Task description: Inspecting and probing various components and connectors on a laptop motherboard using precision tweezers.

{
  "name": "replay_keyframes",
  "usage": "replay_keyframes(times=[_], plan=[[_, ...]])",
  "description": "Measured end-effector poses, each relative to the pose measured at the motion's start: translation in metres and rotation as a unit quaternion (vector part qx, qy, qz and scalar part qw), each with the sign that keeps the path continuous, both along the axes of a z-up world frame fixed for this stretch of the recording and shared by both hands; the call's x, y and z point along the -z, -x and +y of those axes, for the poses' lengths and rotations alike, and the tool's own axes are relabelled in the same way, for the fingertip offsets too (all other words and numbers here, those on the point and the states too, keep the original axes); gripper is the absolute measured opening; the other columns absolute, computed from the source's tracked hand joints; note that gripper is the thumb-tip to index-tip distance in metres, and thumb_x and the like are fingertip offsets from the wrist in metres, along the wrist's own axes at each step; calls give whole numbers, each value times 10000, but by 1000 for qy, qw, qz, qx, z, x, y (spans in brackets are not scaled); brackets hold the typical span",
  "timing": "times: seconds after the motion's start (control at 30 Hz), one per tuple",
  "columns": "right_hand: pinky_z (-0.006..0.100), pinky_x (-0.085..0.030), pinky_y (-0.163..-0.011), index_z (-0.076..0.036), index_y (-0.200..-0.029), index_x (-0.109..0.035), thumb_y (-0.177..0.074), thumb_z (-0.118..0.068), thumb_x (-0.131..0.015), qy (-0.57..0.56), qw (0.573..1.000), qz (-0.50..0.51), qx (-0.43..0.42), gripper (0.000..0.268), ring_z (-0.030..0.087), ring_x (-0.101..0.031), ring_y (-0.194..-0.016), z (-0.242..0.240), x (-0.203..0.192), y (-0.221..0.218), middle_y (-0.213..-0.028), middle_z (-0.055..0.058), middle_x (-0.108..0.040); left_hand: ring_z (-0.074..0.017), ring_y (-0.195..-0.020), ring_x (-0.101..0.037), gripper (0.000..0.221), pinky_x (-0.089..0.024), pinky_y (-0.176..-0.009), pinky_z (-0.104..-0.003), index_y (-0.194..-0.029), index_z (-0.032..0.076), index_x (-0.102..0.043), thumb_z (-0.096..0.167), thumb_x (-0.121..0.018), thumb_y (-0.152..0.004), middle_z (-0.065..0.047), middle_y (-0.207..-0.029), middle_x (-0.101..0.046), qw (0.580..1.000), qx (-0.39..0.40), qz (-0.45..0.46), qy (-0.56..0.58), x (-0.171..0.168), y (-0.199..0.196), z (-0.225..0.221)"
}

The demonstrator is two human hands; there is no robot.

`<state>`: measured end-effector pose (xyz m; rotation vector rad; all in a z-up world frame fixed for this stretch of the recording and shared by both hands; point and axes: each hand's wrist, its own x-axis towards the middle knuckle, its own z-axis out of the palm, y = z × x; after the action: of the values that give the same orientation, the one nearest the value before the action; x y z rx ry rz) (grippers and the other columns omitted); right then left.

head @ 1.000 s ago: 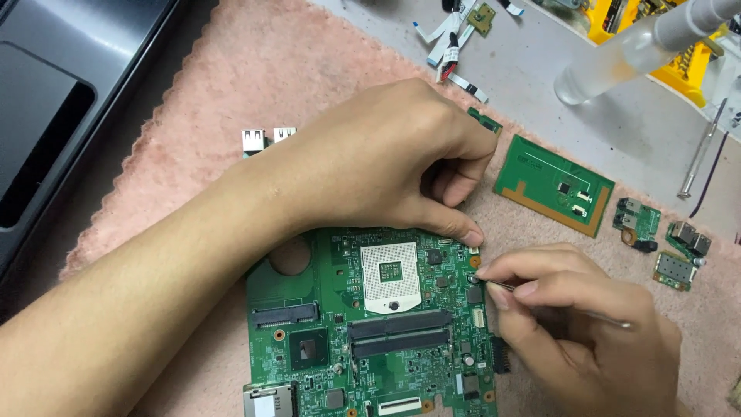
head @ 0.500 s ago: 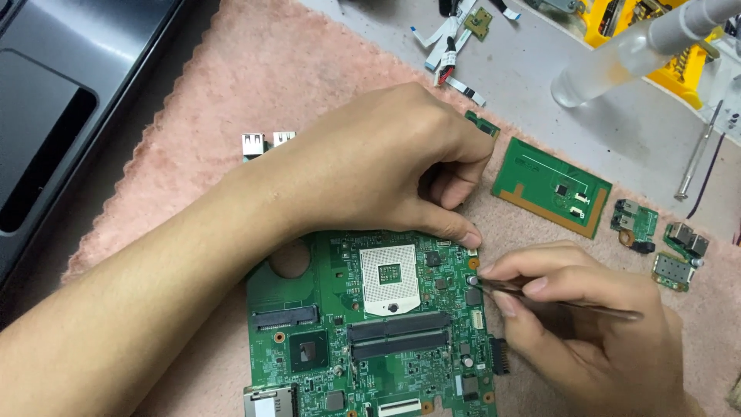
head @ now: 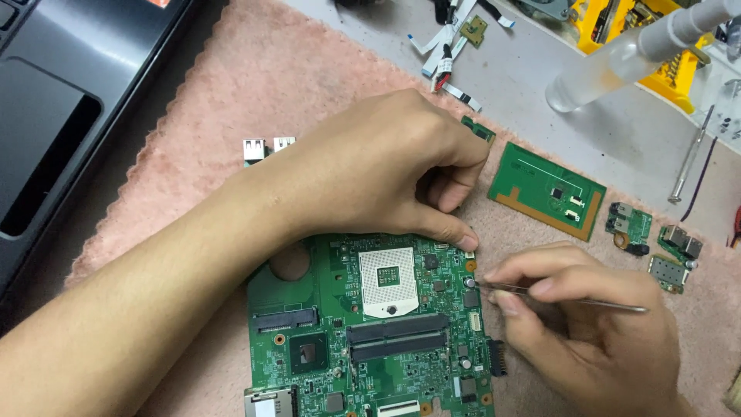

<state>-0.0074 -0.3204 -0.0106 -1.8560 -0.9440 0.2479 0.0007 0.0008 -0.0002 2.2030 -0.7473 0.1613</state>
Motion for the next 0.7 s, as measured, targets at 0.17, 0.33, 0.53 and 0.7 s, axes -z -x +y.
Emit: replay_keyframes(times=[0.17, 0.33, 0.53, 0.7], plan=[[313, -785, -962, -148, -1147, -603, -931, 27, -810, -2, 1000, 11, 4, 347, 252, -923, -1077, 8, -5, 4, -1154, 213, -881, -211, -736, -676, 542, -470, -656, -408, -808, 215, -593, 482, -1053, -912, 82, -704, -663, 1000, -2, 6, 0, -2, 1, 0], [317, -733, -940, -125, -1227, -473, -961, 50, -792, -16, 999, -33, -35, 450, 269, -893, -1071, 16, -3, 6, -1164, 222, -860, -214, -726, -674, 521, -461, -649, -413, -811, 213, -600, 461, -1046, -917, 78, -705, -666, 1000, 4, 1, 1, -1, 0, 0], [294, -751, -903, -85, -1191, -483, -967, 34, -791, -19, 998, -57, -30, 398, 274, -919, -1057, 20, -7, 6, -1107, 231, -858, -209, -712, -671, 529, -454, -644, -406, -811, 210, -583, 450, -1041, -923, 71, -711, -661, 1000, 5, 6, 4, -2, -1, -1], [315, -747, -891, -44, -1133, -498, -947, 24, -795, -10, 998, -68, -9, 358, 279, -913, -1006, 24, -9, 10, -1087, 231, -871, -208, -725, -652, 565, -492, -721, -396, -799, 211, -569, 479, -1059, -887, 76, -684, -631, 1000, 3, -5, 11, 2, -1, -1]])
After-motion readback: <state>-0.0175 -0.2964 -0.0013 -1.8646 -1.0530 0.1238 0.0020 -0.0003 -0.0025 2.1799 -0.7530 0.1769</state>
